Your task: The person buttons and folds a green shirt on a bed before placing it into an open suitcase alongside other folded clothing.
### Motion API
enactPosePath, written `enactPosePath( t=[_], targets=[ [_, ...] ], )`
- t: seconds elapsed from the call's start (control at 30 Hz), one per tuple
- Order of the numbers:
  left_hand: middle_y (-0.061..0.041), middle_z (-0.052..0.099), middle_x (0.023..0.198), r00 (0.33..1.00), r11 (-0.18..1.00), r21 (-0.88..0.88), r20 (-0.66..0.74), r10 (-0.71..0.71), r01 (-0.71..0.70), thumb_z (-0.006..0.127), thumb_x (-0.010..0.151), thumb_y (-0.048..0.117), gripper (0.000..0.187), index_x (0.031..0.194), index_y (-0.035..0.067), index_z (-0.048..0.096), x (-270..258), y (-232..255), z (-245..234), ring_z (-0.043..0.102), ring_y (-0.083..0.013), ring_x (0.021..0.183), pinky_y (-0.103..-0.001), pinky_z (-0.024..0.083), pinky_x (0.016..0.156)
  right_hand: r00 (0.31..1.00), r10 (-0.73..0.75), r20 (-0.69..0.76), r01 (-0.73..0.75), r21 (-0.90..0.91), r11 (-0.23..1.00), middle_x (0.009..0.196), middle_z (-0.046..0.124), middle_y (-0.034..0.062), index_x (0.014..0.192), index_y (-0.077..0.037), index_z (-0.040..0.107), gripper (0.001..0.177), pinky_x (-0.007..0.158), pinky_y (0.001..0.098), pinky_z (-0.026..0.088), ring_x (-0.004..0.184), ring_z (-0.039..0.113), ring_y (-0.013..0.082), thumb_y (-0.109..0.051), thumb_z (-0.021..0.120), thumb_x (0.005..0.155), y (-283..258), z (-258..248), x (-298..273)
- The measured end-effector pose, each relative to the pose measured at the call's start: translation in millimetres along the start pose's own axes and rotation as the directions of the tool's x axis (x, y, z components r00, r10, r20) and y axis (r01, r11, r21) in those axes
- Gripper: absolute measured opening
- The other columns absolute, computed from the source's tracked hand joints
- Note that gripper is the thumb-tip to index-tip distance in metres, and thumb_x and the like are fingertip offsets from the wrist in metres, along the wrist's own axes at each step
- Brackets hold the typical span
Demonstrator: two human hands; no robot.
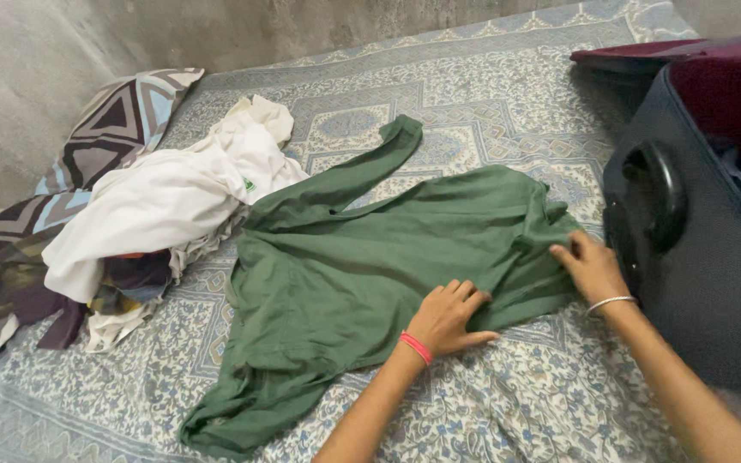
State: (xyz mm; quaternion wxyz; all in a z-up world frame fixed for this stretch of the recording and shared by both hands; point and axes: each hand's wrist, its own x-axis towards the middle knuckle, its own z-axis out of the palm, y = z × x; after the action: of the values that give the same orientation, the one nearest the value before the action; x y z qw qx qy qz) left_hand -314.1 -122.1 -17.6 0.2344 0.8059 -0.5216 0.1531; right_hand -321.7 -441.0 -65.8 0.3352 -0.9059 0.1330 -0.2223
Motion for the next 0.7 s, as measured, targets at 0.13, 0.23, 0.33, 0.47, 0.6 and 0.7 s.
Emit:
enactPosePath(
  t=[0.13,0.23,0.33,0.47,0.6,0.7],
  targets=[
    [-0.009,0.061,0.112,0.997,0.997,0.008,0.021,0.073,-0.074,0.075,0.075,0.036,0.064,0.131,0.010,0.062,-10,-1,6,0.062,-0.0286,0.098,-0.040,0.053,0.081,0.988,0.081,-0.130,-0.113,-0.259,0.959,0.099,0.073,0.0288,0.129,-0.010,0.068,0.042,0.082,0.0556,0.054,0.094,0.070,0.0483,-0.035,0.068,0.096,-40,-48,-12],
    [-0.005,0.061,0.110,0.969,0.996,0.035,0.238,0.068,-0.079,0.068,0.088,0.020,0.040,0.127,0.016,0.063,-15,1,19,0.067,-0.0236,0.103,-0.039,0.057,0.082,0.955,0.196,0.223,0.023,-0.713,0.701,0.104,0.076,0.0232,0.143,-0.012,0.056,0.051,0.082,0.0493,0.060,0.096,0.075,0.0400,-0.026,0.064,0.094,-48,-72,-26],
    [-0.007,0.063,0.105,0.918,0.967,-0.096,0.303,0.255,-0.237,0.071,0.089,0.034,0.036,0.114,0.011,0.062,-20,7,15,0.068,-0.0280,0.099,-0.042,0.056,0.075,0.908,0.273,0.317,0.115,-0.817,0.565,0.113,0.078,0.0129,0.114,-0.018,0.076,0.027,0.086,0.0459,0.063,0.104,0.078,0.0322,-0.018,0.055,0.098,-30,-60,-42],
    [-0.009,0.063,0.099,0.910,0.976,-0.148,0.361,0.204,-0.160,0.064,0.097,0.042,0.033,0.110,0.011,0.065,-14,14,2,0.068,-0.0286,0.095,-0.041,0.056,0.074,0.933,0.201,0.298,0.152,-0.833,0.531,0.116,0.078,0.0112,0.111,-0.017,0.079,0.028,0.085,0.0427,0.064,0.104,0.078,0.0291,-0.021,0.054,0.099,-21,-47,-34],
    [-0.007,0.065,0.107,0.987,0.977,-0.183,0.138,-0.080,0.105,0.054,0.105,0.038,0.030,0.112,0.013,0.070,-9,-30,-16,0.068,-0.0279,0.098,-0.039,0.056,0.081,0.960,0.048,0.274,0.160,-0.685,0.711,0.112,0.075,0.0133,0.107,-0.016,0.078,0.030,0.086,0.0461,0.061,0.101,0.075,0.0336,-0.037,0.060,0.097,-56,-44,-5],
    [-0.008,0.065,0.108,0.950,0.948,-0.086,-0.036,-0.311,0.307,0.060,0.103,0.031,0.022,0.110,0.013,0.071,-15,-98,-32,0.064,-0.0290,0.107,-0.041,0.053,0.090,0.946,0.045,0.320,0.136,-0.521,0.843,0.114,0.073,0.0144,0.112,-0.019,0.078,0.029,0.090,0.0492,0.058,0.103,0.071,0.0380,-0.036,0.062,0.095,-70,-21,37]
  ],
)
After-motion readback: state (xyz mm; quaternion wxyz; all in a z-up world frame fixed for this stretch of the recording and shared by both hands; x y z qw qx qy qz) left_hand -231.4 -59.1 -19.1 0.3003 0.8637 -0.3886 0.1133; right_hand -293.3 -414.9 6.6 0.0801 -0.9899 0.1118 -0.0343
